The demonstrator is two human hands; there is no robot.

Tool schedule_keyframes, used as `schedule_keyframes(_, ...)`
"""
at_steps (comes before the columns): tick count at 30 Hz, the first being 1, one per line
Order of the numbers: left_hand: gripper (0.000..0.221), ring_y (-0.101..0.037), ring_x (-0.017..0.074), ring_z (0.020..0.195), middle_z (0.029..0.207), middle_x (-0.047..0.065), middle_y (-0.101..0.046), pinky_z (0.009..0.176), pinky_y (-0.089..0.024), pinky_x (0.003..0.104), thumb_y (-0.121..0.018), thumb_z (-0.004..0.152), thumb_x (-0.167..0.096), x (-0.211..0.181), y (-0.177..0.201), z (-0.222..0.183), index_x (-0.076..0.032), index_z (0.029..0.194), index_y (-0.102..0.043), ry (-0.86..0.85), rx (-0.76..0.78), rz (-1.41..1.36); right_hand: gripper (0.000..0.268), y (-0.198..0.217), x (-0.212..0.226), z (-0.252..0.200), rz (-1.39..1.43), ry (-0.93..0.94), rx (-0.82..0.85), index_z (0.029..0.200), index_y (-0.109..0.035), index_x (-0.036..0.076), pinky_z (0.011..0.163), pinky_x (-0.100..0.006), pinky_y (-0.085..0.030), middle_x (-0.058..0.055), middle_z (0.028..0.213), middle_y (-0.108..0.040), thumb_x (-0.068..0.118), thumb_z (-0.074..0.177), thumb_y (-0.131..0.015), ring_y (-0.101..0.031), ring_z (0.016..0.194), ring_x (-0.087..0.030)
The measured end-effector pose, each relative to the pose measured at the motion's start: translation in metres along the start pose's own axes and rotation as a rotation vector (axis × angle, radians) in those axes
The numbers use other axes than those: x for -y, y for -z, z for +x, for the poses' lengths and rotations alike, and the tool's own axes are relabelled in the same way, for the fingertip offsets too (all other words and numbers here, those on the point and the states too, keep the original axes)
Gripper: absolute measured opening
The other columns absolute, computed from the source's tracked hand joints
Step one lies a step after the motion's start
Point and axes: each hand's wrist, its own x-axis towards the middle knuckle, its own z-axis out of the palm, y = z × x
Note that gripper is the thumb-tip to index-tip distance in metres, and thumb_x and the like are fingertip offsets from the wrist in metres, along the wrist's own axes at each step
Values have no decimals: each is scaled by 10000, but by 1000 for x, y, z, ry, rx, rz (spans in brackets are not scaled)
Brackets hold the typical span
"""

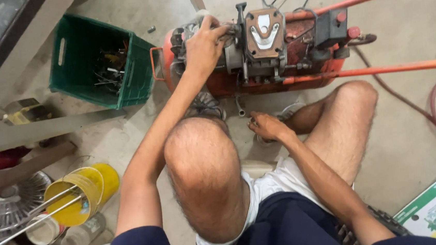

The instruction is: Repairing and maintaining an air compressor by tightening bolts, cleaning components, and assembling parts.

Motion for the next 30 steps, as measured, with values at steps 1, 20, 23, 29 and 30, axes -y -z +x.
schedule_keyframes(1, 337, -658, 268, 835, 1113, 18, -567, 750, -546, 383, -753, 795, -54, 3, 0, 9, -211, 1091, -782, 0, 51, 5, 409, 0, 0, 2, 9, -24, 10, 1257, -565, 32, 925, -495, -523, -160, 1193, -712, 339, 992, -509, -676, 1069, -388)
schedule_keyframes(20, 263, -655, 260, 840, 1101, 52, -568, 676, -565, 429, -684, 748, 35, 15, -35, 43, -146, 931, -737, -223, 70, 343, 485, 8, 4, 5, 67, -116, 85, 1386, -563, 74, 921, -414, -559, -109, 1198, -744, 327, 975, -521, -718, 1043, -318)
schedule_keyframes(23, 235, -653, 275, 767, 1060, 68, -554, 616, -566, 432, -663, 776, 13, 12, -38, 40, -156, 907, -757, -158, 7, 326, 535, 10, 10, -1, 69, -181, 113, 1442, -528, 103, 972, -407, -544, -100, 1275, -713, 347, 966, -511, -715, 1073, -304)
schedule_keyframes(29, 207, -672, 228, 753, 1047, 103, -577, 684, -579, 425, -706, 741, 48, 12, -42, 32, -96, 885, -747, 2, 71, 441, 515, 0, -12, 2, 38, -167, 61, 1431, -535, 100, 1011, -437, -524, -122, 1290, -700, 321, 966, -539, -672, 1160, -336)
schedule_keyframes(30, 181, -648, 260, 717, 997, 94, -579, 660, -563, 429, -687, 770, -7, 11, -36, 29, -125, 880, -770, -11, 31, 417, 495, 0, -14, 0, 59, -146, 38, 1402, -546, 79, 975, -435, -537, -129, 1257, -715, 310, 965, -534, -687, 1116, -341)
